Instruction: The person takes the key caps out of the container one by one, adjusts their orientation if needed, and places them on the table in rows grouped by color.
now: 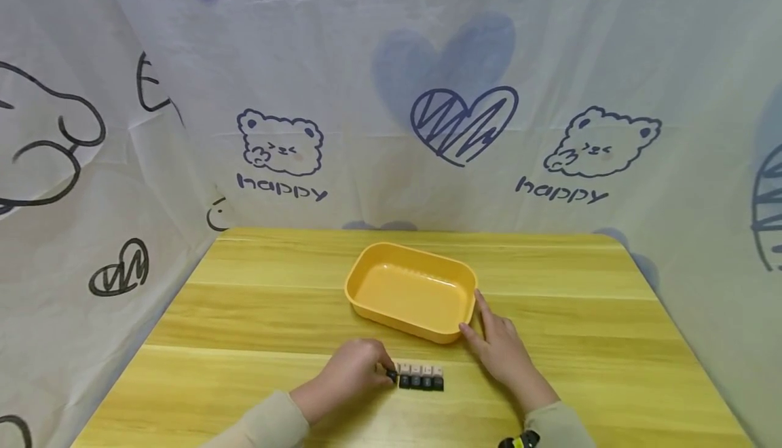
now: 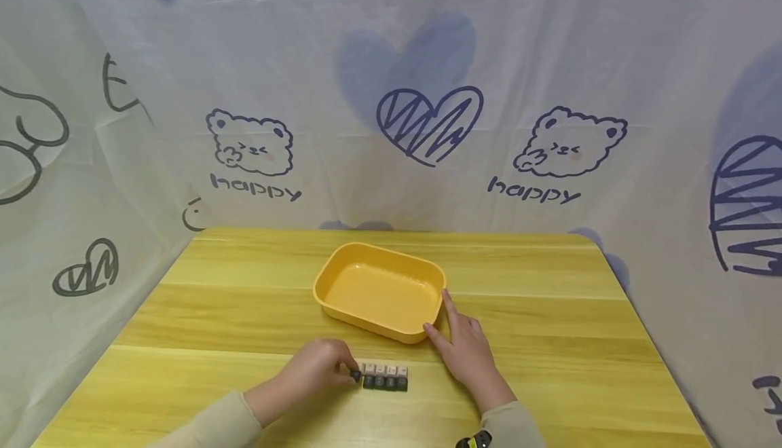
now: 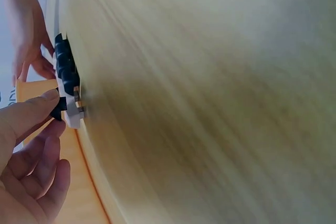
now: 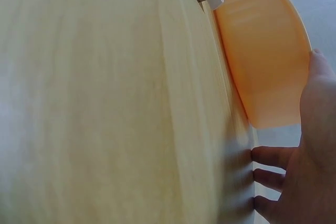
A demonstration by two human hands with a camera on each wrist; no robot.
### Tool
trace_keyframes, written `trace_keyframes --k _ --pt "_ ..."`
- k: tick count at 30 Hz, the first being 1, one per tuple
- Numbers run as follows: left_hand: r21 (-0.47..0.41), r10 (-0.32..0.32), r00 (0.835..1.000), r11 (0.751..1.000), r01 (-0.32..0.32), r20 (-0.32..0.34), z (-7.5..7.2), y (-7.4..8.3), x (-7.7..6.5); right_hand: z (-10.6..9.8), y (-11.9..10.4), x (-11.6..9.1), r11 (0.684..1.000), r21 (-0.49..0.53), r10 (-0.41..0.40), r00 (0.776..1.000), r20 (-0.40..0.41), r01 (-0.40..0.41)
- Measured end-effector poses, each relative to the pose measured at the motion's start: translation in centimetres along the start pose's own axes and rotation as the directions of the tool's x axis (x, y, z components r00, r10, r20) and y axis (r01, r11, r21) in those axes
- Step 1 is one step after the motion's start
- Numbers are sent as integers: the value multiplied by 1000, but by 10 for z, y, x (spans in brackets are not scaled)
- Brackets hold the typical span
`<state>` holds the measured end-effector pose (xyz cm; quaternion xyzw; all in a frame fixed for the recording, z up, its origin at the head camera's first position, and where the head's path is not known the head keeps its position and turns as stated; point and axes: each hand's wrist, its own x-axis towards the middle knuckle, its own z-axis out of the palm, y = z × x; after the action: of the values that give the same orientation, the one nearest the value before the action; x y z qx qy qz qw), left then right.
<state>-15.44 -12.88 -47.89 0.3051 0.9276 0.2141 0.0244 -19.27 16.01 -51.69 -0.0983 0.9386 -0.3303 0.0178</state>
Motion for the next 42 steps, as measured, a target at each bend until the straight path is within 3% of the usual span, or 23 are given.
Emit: trace_keyframes --k 18,42 --pt "93 8 1000 996 -7 -9 7 7 -9 1 -4 -2 1000 16 24 999 33 -25" --pt "84 -51 999 995 50 11 8 7 -4 -1 -5 -6 1000 13 24 999 24 -24"
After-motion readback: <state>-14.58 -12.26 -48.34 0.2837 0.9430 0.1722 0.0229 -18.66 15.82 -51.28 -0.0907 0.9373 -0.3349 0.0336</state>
